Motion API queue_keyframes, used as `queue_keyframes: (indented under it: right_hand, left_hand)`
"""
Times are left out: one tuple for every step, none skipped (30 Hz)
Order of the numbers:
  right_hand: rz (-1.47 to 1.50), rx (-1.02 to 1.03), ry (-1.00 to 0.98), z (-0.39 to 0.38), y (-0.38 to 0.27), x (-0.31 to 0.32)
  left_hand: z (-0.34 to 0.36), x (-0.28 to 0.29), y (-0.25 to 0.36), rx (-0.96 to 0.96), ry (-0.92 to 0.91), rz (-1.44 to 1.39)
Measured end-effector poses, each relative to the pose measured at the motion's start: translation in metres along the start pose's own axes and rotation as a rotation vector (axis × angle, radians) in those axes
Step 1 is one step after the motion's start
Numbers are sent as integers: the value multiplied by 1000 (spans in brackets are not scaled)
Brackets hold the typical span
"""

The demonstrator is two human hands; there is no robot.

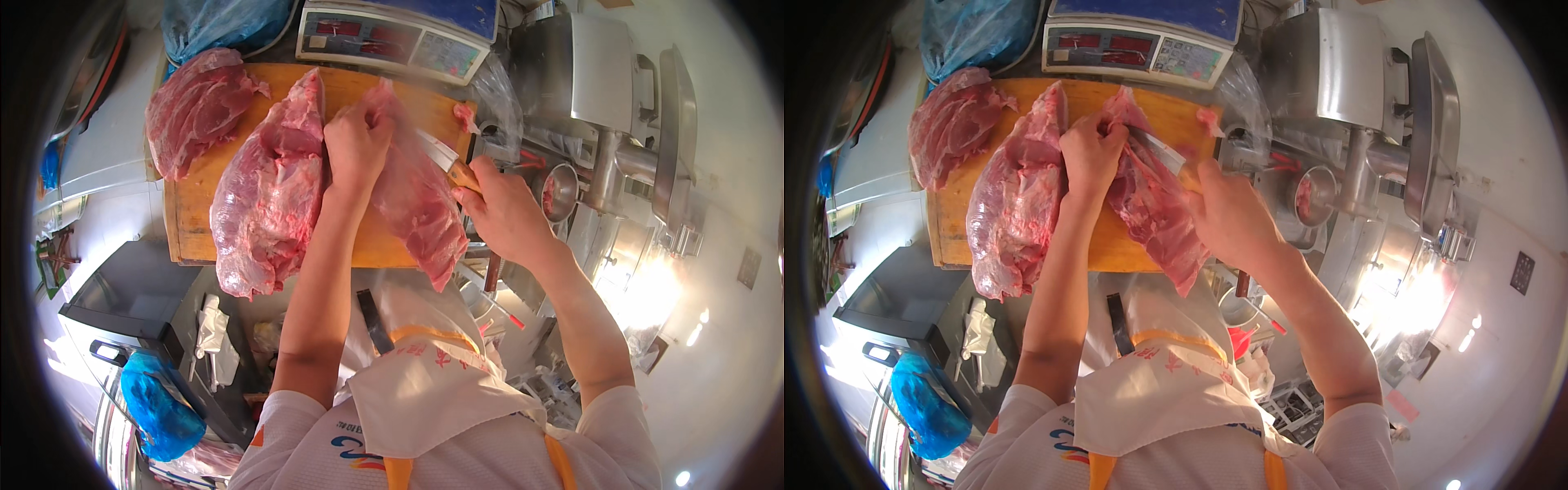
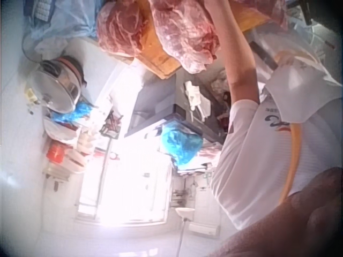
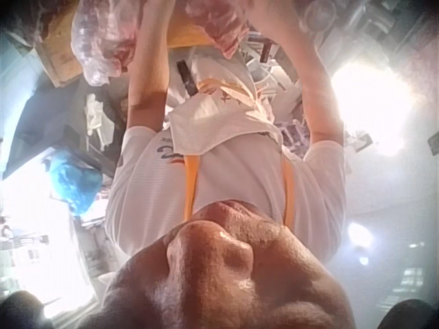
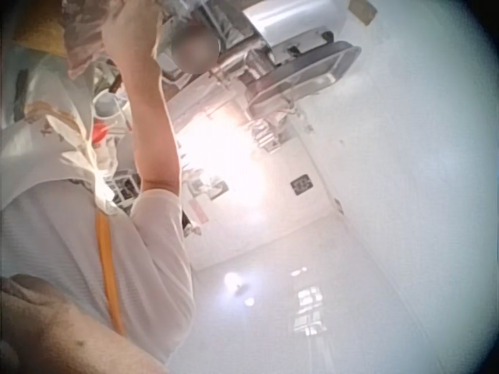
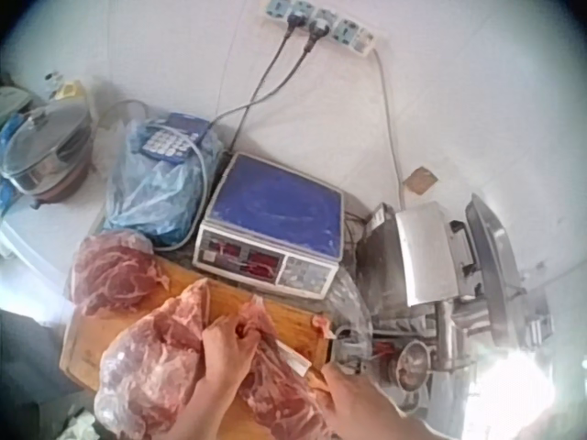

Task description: The person prepares meat by cutting a large piece into smaller sections using a knife on a wooden board and placing the pieces into metal trays.

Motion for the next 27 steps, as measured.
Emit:
queue_keyframes:
  right_hand:
    - [10, -17, -36, 0, 1, -2]
    - [20, -32, -68, 1, 2, -4]
    - [53, -8, -69, 1, 2, -4]
    - [86, 16, -70, 0, 4, -4]
    - [122, 39, -67, 0, 5, -4]
    - [111, -4, -79, -3, 11, -8]
    - [102, -46, -91, -8, 16, -13]
    - [92, -94, -99, -11, 21, -16]
    - [106, -82, -82, -11, 20, -15]
    - [119, -69, -65, -10, 18, -15]
    - [135, -55, -50, -10, 17, -15]
    - [150, -66, -50, -8, 19, -17]
    - [164, -77, -50, -6, 22, -18]
    - [174, -83, -54, -4, 23, -19]
    - [182, -90, -36, -5, 24, -18]
    - [189, -97, -18, -7, 25, -16]
    - [194, -105, -3, -8, 27, -16]
    - [196, -104, -7, -7, 28, -17]
    - [197, -102, -10, -5, 28, -18]
    - [199, -101, -13, -3, 29, -18]
    - [175, -17, -9, 1, 28, -18]
    - [150, 68, -5, 8, 30, -18]
    - [125, 152, 0, 16, 30, -16]
    - [346, 4, -234, 23, 37, -22]
    - [564, -146, -468, 26, 36, -20]
    - [778, -298, -699, 21, 31, -23]
    - [784, -337, -706, 24, 35, -20]
  left_hand:
    - [-1, 1, 1, -2, 7, -14]
    - [0, 3, 3, -9, 15, -28]
    - [0, 5, 5, -15, 24, -42]
    - [0, 6, 6, -20, 34, -50]
    - [1, 6, 8, -28, 42, -58]
    - [1, 7, 9, -36, 50, -66]
    - [-1, 8, 7, -15, 38, -52]
    - [-4, 6, 4, 2, 22, -43]
    - [-6, 5, 1, 20, 6, -34]
    - [-6, 5, 0, 7, 40, -83]
    - [-6, 5, 2, 16, 26, -86]
    - [-7, 6, 5, 27, 12, -89]
    - [-7, 6, 6, 37, -1, -92]
    - [-8, 7, 6, 41, 3, -94]
    - [-9, 6, 5, 46, 7, -97]
    - [-9, 6, 5, 51, 12, -100]
    - [-10, 6, 6, 54, 6, -99]
    - [-10, 5, 7, 57, 1, -98]
    - [-10, 5, 7, 62, -4, -97]
    - [-11, 4, 8, 40, -4, -88]
    - [-11, 4, 8, 19, -3, -80]
    - [-12, 5, 8, -2, -1, -71]
    - [-12, 5, 8, 13, 3, -79]
    - [-12, 5, 8, 28, 6, -89]
    - [-12, 5, 8, 43, 10, -99]
    - [-11, 6, 10, 37, 19, -99]
    - [-11, 6, 12, 31, 28, -100]
Point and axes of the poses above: each hand's wrist, its own z-axis towards the middle knuckle, its own x-axis out of the back of the hand, y = z × x, the point moved 8 cm from there along z, towards the middle knuckle, and after that the axes turned 1 degree about -y, right-handed, at the moved point
